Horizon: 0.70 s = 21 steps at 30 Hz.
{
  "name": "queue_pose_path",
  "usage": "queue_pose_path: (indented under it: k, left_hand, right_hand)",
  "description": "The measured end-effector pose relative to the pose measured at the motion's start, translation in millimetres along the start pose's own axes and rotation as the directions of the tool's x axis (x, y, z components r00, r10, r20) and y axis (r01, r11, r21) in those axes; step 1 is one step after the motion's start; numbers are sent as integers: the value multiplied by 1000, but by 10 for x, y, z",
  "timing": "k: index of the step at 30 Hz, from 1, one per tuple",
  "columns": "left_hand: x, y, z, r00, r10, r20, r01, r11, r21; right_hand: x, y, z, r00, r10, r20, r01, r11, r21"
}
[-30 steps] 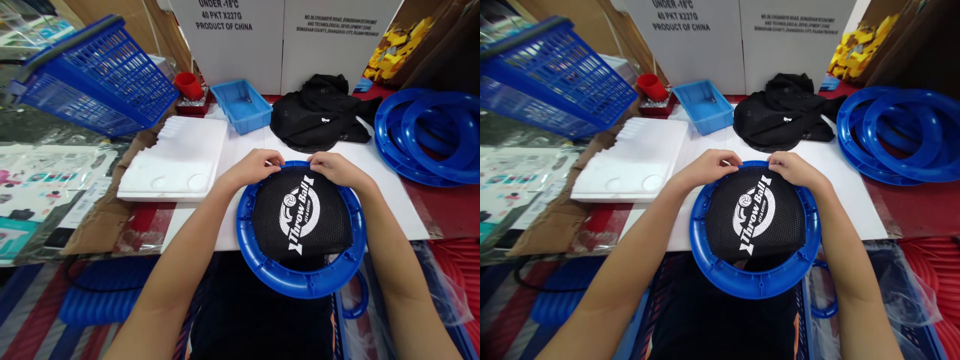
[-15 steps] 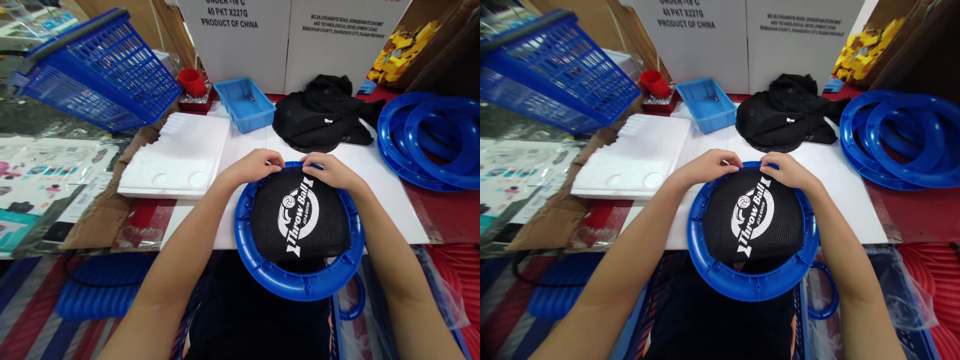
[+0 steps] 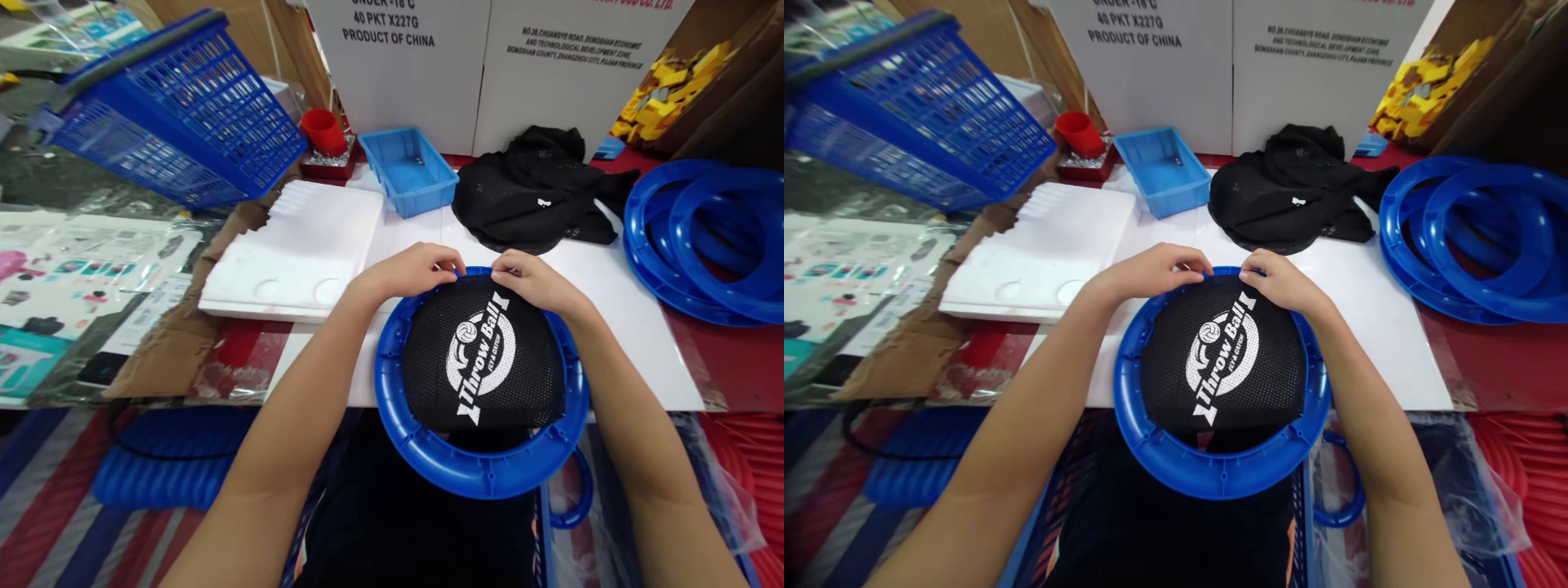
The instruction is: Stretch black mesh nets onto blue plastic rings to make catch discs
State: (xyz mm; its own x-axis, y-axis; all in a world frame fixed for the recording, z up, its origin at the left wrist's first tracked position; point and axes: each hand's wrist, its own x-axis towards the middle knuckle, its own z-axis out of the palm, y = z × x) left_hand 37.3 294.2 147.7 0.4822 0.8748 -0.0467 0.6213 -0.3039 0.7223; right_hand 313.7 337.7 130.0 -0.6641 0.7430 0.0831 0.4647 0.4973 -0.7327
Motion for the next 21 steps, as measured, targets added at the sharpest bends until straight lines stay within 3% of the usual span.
queue_pose_path:
  k: [8,15,21]
  left_hand:
    - [23,-49,-7,1000,-1,0,1,997,-77]
    - [-6,9,25,995,93,-31,-93,996,6]
    - [-53,74,-13,995,100,-15,-99,992,79]
  right_hand:
    - [4,23,-35,991,125,57,-132,982,137]
    - [-15,-4,58,994,74,-80,-74,997,2]
    - [-29,0,50,996,64,-60,-61,997,44]
